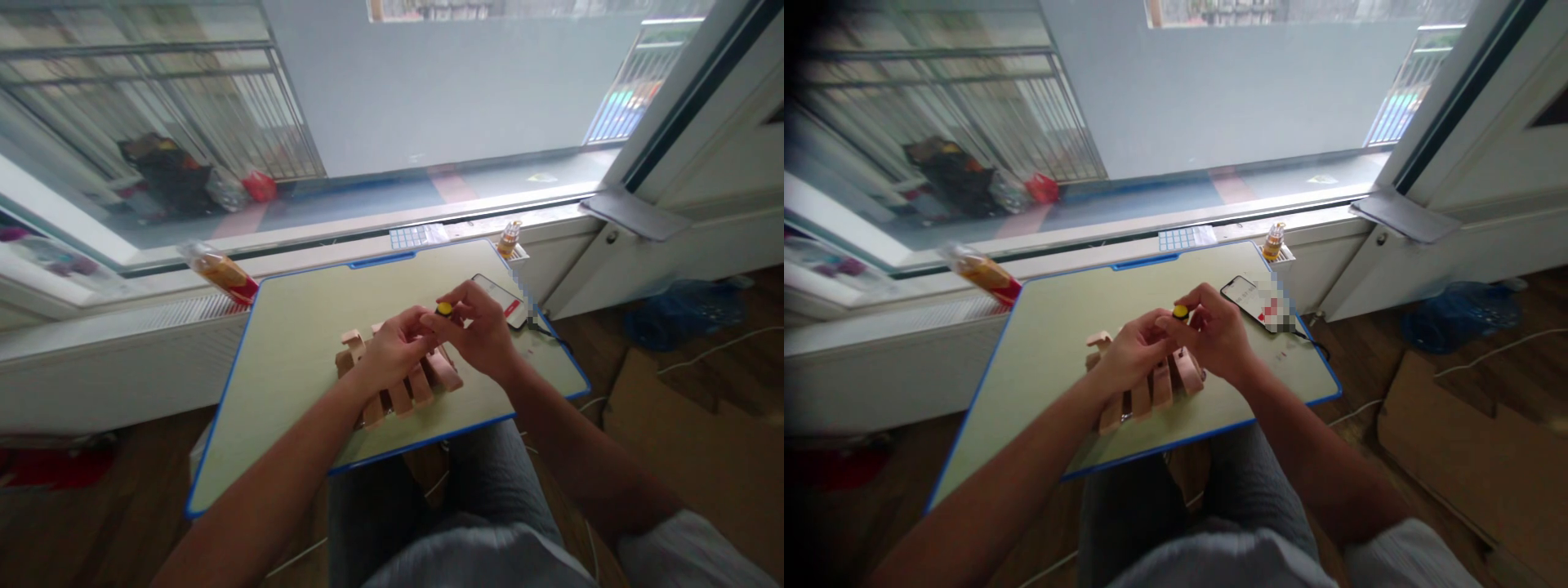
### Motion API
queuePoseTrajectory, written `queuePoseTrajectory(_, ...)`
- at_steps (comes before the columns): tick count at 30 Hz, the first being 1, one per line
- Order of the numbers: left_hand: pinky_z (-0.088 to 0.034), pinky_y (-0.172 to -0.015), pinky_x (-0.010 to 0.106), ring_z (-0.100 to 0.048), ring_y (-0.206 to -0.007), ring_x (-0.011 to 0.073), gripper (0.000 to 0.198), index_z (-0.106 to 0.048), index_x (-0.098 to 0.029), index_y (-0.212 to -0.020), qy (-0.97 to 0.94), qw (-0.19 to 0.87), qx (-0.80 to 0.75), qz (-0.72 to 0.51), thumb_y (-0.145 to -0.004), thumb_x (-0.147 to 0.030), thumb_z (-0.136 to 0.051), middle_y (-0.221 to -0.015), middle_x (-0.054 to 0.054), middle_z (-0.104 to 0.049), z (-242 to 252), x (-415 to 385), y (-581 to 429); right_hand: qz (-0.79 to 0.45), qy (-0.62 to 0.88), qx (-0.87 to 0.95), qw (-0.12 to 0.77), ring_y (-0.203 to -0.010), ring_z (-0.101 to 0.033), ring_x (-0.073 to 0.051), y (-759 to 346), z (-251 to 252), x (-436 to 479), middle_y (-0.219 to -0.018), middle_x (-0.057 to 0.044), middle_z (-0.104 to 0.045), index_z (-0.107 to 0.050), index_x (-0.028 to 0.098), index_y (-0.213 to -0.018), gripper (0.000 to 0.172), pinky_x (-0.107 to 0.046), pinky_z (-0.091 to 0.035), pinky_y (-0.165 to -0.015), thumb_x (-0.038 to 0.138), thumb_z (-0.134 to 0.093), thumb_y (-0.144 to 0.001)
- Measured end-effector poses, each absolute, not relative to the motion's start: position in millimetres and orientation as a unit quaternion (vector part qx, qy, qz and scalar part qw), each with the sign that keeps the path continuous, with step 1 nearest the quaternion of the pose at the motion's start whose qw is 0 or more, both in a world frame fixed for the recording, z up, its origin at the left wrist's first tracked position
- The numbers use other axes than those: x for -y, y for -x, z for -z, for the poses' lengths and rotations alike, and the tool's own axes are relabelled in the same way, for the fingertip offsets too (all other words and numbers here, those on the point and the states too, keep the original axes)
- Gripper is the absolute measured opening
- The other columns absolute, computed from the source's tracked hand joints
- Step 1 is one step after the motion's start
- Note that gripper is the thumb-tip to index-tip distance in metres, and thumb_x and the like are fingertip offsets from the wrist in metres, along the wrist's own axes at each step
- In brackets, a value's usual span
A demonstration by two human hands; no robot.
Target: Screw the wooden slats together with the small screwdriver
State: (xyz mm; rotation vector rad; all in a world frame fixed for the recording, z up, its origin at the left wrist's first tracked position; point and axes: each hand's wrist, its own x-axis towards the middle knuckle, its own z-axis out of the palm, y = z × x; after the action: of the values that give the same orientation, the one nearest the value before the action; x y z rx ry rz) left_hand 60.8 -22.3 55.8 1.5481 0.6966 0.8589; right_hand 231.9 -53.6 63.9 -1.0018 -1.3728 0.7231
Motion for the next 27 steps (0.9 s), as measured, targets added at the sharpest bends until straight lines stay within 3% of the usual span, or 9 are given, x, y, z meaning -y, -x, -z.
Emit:
queuePoseTrajectory(5, -0.053, -0.08, 0.028, -0.065, -0.087, 0.0165, 0.031, -0.072, -0.015, -0.101, -0.677, 0.58, -0.293, -0.346, -0.09, -0.043, -0.079, -0.095, 0.004, -0.072, -54.5, 21.0, -61.0, -0.336, 0.427, 0.603, 0.584, -0.067, -0.06, -0.011, -240.3, -69.1, 52.8, -0.086, 0.003, -0.066, -0.065, 0.024, -0.098, 0.034, -0.025, -0.045, -0.056, 0.034, -0.09, -0.076)
queuePoseTrajectory(10, -0.054, -0.088, 0.032, -0.069, -0.098, 0.0214, 0.033, -0.077, -0.017, -0.111, -0.704, 0.571, -0.28, -0.317, -0.095, -0.045, -0.072, -0.108, 0.009, -0.076, -58.6, 20.1, -60.7, -0.388, 0.398, 0.639, 0.531, -0.073, -0.065, -0.013, -254.0, -82.3, 60.8, -0.106, -0.005, -0.074, -0.073, 0.024, -0.119, 0.033, -0.028, -0.051, -0.059, 0.038, -0.078, -0.09)
queuePoseTrajectory(17, -0.054, -0.09, 0.031, -0.069, -0.1, 0.0217, 0.036, -0.078, -0.017, -0.107, -0.718, 0.578, -0.26, -0.289, -0.101, -0.049, -0.063, -0.108, 0.009, -0.075, -55.7, 15.1, -58.1, -0.359, 0.43, 0.64, 0.525, -0.06, -0.061, -0.011, -257.4, -75.1, 58.1, -0.095, -0.003, -0.076, -0.077, 0.024, -0.108, 0.024, -0.027, -0.046, -0.052, 0.038, -0.078, -0.089)
queuePoseTrajectory(23, -0.054, -0.084, 0.028, -0.07, -0.096, 0.019, 0.041, -0.067, -0.019, -0.117, -0.654, 0.624, -0.283, -0.32, -0.088, -0.044, -0.081, -0.106, 0.006, -0.075, -47.7, 16.2, -56.5, -0.31, 0.464, 0.621, 0.55, -0.052, -0.051, -0.008, -244.7, -71.1, 54.2, -0.079, 0.002, -0.068, -0.073, 0.023, -0.097, 0.02, -0.025, -0.037, -0.046, 0.034, -0.083, -0.083)
queuePoseTrajectory(27, -0.054, -0.081, 0.026, -0.068, -0.09, 0.016, 0.039, -0.066, -0.019, -0.113, -0.638, 0.63, -0.294, -0.332, -0.087, -0.042, -0.083, -0.101, 0.004, -0.074, -45.4, 16.5, -54.1, -0.3, 0.468, 0.601, 0.574, -0.056, -0.049, -0.01, -233.8, -66.3, 52.5, -0.072, 0.005, -0.057, -0.061, 0.024, -0.087, 0.027, -0.025, -0.036, -0.047, 0.033, -0.085, -0.079)
